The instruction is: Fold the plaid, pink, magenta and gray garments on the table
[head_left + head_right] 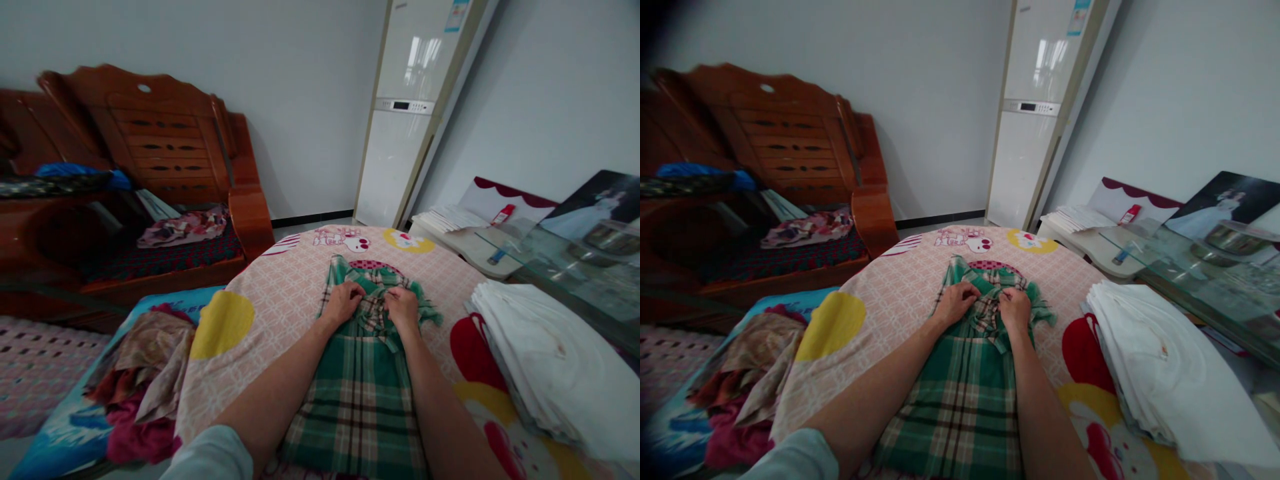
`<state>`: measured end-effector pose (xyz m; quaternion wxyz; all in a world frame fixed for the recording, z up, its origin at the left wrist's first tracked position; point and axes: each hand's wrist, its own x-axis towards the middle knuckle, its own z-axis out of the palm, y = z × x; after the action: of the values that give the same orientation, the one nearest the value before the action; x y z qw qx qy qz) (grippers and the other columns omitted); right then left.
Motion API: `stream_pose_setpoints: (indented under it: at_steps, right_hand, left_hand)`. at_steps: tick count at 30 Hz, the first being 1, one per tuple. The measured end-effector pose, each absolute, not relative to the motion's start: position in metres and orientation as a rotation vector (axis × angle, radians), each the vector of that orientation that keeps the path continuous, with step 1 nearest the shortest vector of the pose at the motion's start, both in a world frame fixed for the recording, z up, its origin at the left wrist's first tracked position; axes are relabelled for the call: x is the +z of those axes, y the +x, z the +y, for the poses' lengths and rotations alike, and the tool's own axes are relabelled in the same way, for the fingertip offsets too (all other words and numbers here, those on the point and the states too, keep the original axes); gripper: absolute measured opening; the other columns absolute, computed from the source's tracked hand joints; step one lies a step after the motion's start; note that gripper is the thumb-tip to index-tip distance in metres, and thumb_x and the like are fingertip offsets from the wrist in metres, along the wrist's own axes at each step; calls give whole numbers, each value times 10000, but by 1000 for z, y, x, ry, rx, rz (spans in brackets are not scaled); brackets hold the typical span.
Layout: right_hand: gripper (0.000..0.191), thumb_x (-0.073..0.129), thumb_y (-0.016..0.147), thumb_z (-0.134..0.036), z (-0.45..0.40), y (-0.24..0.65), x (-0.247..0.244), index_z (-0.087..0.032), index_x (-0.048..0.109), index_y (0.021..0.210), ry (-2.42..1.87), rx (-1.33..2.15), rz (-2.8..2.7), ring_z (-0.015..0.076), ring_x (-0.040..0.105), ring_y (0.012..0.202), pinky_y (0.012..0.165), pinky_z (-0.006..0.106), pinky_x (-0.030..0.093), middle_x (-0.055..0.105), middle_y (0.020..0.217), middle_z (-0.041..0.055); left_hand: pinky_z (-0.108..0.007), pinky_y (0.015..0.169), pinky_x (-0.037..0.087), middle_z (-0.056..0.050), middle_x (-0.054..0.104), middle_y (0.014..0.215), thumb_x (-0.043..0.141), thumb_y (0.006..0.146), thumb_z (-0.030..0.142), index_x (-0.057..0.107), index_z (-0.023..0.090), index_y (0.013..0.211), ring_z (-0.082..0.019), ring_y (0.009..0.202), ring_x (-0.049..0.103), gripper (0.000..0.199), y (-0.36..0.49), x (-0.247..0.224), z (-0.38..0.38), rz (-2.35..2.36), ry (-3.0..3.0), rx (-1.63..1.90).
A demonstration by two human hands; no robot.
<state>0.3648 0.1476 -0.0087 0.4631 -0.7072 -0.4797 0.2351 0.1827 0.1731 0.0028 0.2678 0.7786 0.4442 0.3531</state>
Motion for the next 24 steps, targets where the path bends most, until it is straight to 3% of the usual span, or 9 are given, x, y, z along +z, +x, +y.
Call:
stream_pose_setpoints:
  at_steps: [5,14,24]
  right_hand:
    - [337,634,645,-362,146,363,-4,-145,752,875,-1522,632,-1005,183,599,450,400,259,418,679,563,23]
    - [315,621,664,-315,144,356,2,-132,754,883,-1388,589,-925,167,580,452,456,267,468,678,551,28]
    - [325,592,712,-363,143,358,4,-161,758,905,-1439,504,-1101,201,676,626,617,299,551,748,782,55]
  left_hand:
    - [-249,786,497,-19,706,887,593,763,29,718,169,873,-146,832,636,218,182,3,172,1166,2131,940]
    - [-296,877,485,-42,685,894,500,718,-10,699,163,842,-177,911,617,291,185,6,167,1001,2265,908]
    - [-299,863,486,-34,671,889,514,693,-15,672,166,846,-179,890,610,285,185,5,166,1057,2236,882]
